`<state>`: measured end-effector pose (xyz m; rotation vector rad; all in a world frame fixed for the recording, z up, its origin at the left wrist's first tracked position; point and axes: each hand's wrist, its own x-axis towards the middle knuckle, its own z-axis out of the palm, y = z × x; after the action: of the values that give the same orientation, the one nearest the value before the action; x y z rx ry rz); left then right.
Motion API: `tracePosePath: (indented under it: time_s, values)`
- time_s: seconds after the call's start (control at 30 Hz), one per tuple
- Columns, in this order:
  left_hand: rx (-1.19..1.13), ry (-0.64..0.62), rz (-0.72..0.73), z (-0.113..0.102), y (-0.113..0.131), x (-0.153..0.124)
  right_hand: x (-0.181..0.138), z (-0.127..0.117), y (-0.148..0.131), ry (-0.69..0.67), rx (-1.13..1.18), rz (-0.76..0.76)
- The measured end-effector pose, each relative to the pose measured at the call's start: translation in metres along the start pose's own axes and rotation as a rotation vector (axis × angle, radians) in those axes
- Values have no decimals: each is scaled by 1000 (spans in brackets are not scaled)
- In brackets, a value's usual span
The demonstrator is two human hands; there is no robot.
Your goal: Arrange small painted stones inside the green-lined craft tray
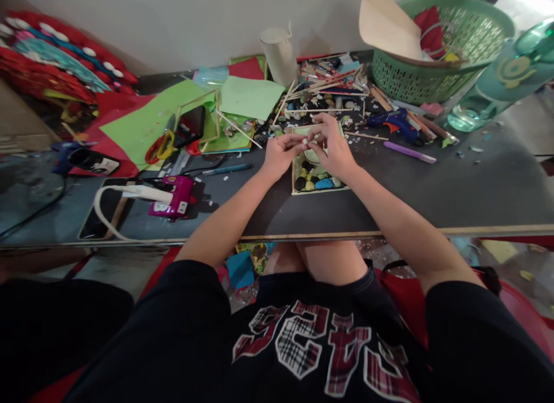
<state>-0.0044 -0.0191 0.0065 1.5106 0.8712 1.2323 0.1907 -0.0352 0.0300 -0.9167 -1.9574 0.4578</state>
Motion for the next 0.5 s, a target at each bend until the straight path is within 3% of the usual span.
tracePosePath:
  time_s: [0.23,0.5]
  values:
    - [76,-23,34,-2,-3,0,-1,5,7,-57,14,-47]
    - [385,54,136,7,6,-7,-2,9,8,-104,-7,-93]
